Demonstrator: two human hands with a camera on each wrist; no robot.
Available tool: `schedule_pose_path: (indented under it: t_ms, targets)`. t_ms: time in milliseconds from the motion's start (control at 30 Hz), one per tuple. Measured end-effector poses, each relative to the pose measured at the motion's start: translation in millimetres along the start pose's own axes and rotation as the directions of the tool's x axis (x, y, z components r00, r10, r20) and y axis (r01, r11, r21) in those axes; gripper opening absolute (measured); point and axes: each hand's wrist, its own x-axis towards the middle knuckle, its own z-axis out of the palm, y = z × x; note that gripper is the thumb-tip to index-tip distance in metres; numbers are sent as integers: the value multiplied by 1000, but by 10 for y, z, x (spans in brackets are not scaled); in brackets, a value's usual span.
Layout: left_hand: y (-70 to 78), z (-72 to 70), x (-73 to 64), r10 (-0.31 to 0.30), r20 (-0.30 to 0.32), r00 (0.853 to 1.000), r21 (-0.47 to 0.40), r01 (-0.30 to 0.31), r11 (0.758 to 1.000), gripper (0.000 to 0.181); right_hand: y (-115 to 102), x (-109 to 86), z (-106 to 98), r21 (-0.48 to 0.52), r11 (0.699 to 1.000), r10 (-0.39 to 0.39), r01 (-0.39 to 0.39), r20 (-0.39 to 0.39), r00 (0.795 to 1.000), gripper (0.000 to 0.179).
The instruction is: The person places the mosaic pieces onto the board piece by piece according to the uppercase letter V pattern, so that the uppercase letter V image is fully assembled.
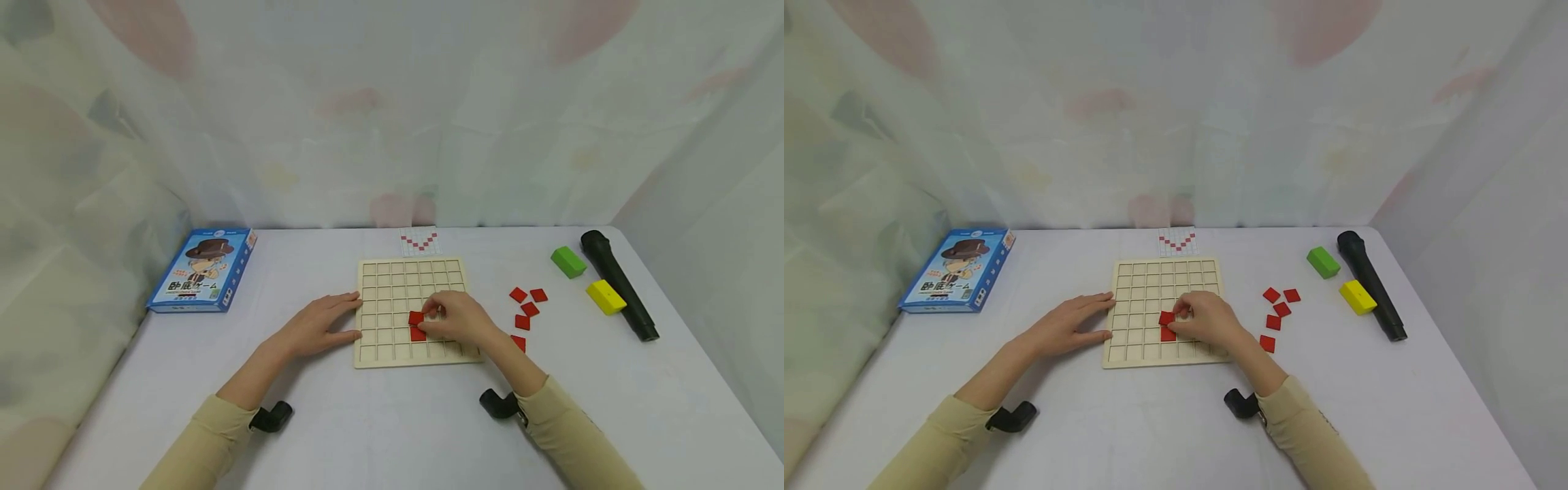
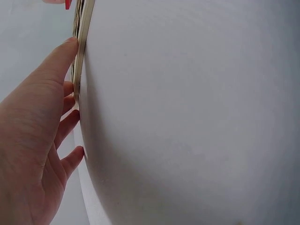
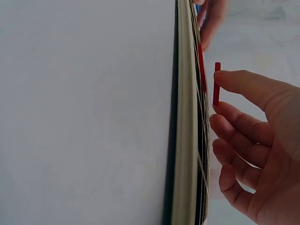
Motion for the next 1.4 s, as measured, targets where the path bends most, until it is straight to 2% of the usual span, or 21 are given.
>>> schedule_pose_path:
  t_ms: [333,600,767,933,1067,1200,1400]
  targets:
    - [4,-4,4,-8,6,1000,1,8,1000,66,-204,151,109,-39,999,27,-26,29,999,20]
    - [6,-1,5,-19,8,1000,1,19,1000,67,-231,156,144,-37,999,24,-23,31,999,20]
    - [3,0,0,-13,5,1000,5,13,1000,66,-194,120,129,18,1000,21,-21,-9,1000,18]
    - [-2,3,0,-12,2,1000,5,12,1000,66,-46,31,33,125,992,42,-31,-81,996,17]
    - [-7,10,7,-7,-1,1000,7,7,1000,66,148,-65,-96,162,984,94,-74,-123,988,17]
    - [-12,15,7,-3,-6,1000,11,3,1000,66,362,-185,-253,148,981,148,-126,-145,978,18]
    - [-4,9,3,-3,-4,1000,7,3,1000,66,682,-377,-512,49,973,230,-225,-160,960,22]
